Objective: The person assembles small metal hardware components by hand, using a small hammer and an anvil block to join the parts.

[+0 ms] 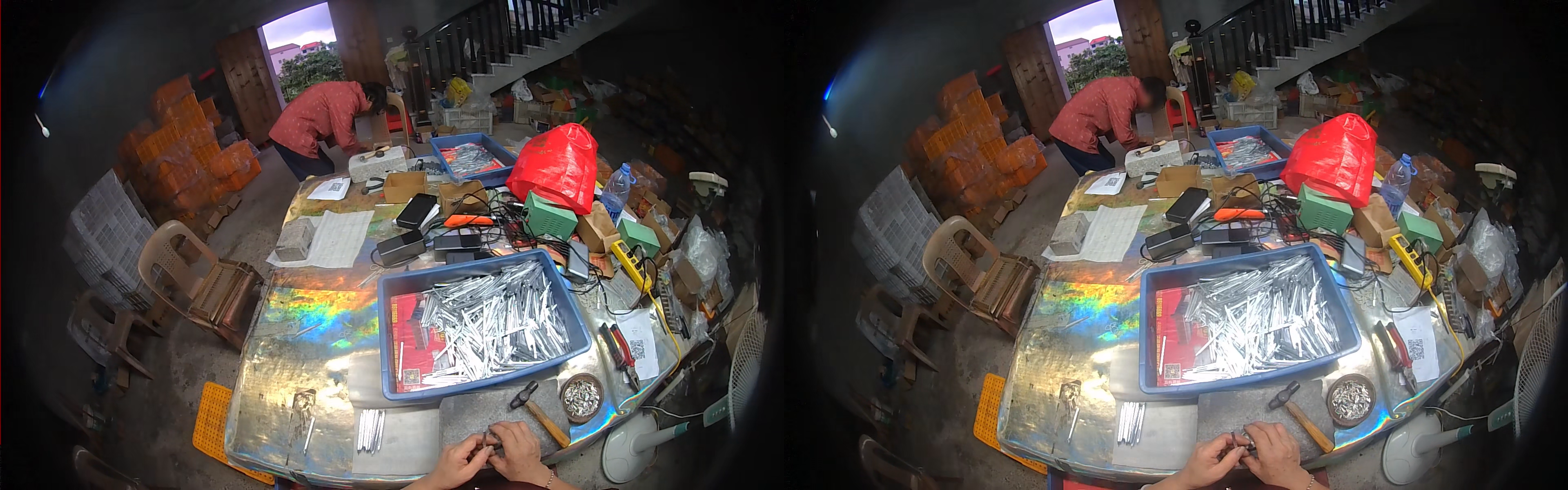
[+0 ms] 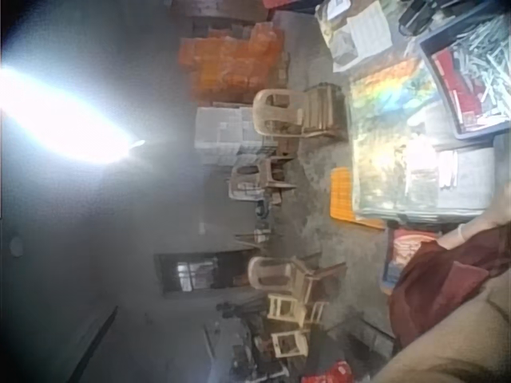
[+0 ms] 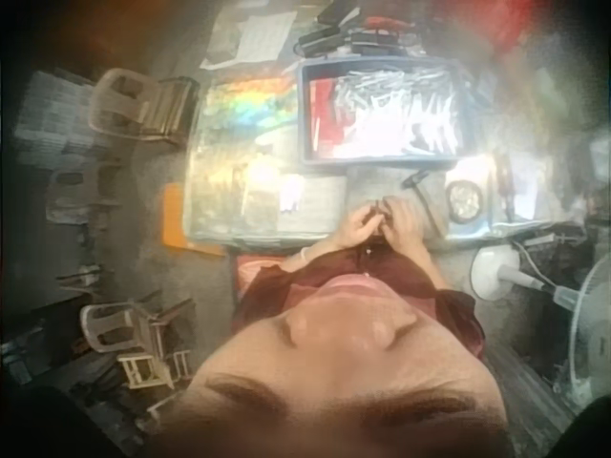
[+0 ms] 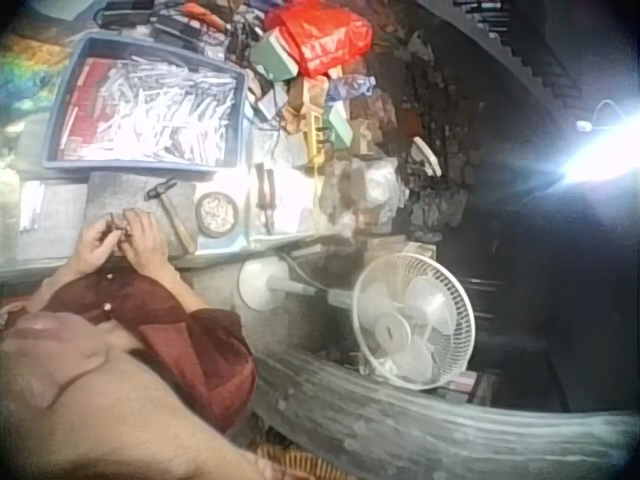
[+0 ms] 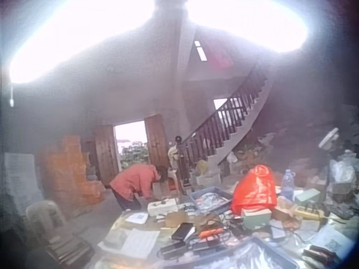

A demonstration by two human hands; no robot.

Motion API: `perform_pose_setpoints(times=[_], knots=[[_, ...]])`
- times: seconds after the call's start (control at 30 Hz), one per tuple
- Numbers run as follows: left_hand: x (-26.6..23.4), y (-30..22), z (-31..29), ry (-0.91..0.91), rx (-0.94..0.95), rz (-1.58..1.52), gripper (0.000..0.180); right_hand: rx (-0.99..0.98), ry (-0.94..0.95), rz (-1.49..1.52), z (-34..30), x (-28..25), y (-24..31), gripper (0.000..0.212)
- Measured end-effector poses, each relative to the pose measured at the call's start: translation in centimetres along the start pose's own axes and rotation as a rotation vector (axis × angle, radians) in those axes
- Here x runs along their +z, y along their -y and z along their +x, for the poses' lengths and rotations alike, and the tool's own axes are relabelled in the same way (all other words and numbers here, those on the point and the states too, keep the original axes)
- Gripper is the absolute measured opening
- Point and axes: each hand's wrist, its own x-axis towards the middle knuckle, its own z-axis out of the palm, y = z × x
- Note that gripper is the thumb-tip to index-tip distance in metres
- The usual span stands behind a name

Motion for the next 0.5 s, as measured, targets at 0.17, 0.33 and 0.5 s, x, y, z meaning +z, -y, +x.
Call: perform_pose_setpoints(times=[0.17,0.33,0.5], knots=[[-0.06,0.25,0.01,0.021,0.001,-0.064,0.016,-0.004,-0.005,0.005,0.16,-0.02,0.13,0.046],[-0.06,0.25,0.13,0.034,0.066,-0.074,0.017,-0.001,-0.001,0.009,0.18,0.02,0.19,0.045],[-0.37,0.03,0.12,0.049,0.046,-0.001,0.017,-0.017,-0.019,0.013,0.06,0.12,-0.05,0.045]])
